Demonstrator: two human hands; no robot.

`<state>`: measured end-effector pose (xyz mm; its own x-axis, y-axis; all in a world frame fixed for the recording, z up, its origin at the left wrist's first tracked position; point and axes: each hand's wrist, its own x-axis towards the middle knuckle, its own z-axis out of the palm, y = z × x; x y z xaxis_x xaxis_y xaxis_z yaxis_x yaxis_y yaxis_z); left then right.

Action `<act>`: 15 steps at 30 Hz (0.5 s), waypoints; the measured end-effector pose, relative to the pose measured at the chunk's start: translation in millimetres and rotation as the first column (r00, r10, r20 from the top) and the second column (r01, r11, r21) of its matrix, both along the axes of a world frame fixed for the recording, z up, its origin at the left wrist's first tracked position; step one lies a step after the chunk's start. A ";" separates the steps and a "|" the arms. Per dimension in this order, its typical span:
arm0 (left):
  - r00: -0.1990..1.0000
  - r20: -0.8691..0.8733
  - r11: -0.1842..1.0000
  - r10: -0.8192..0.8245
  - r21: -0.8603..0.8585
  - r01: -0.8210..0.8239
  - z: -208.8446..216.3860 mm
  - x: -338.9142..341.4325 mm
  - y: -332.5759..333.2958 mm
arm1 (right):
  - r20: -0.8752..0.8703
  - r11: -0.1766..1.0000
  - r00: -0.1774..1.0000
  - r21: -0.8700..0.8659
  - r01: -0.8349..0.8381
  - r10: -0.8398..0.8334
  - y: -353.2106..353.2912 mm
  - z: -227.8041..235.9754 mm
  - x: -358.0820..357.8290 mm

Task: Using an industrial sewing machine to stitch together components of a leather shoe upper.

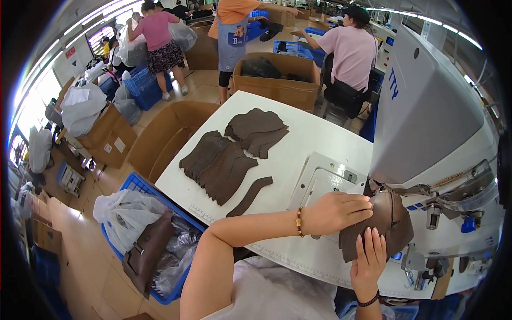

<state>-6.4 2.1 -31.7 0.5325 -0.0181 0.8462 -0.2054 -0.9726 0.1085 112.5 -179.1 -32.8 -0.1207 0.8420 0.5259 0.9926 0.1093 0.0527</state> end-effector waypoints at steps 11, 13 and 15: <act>1.000 0.025 1.000 0.009 -0.007 -0.009 2.0 1.3 -0.9 | -0.002 1.000 1.000 0.001 0.005 -0.005 -0.6 -0.7 0.5; 1.000 0.023 1.000 0.012 -0.005 -0.011 1.9 0.6 -0.8 | -0.004 1.000 1.000 0.003 0.005 -0.005 -0.6 -1.2 0.7; 1.000 -0.001 0.999 -0.018 -0.028 0.018 0.7 -0.2 -0.1 | -0.001 1.000 1.000 0.009 0.000 0.000 -0.6 -1.6 0.7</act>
<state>-6.6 2.0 -31.0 0.5335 -0.0035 0.8458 -0.2225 -0.9654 0.1363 113.2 -179.7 -34.4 -0.1200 0.8371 0.5337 0.9927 0.1088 0.0526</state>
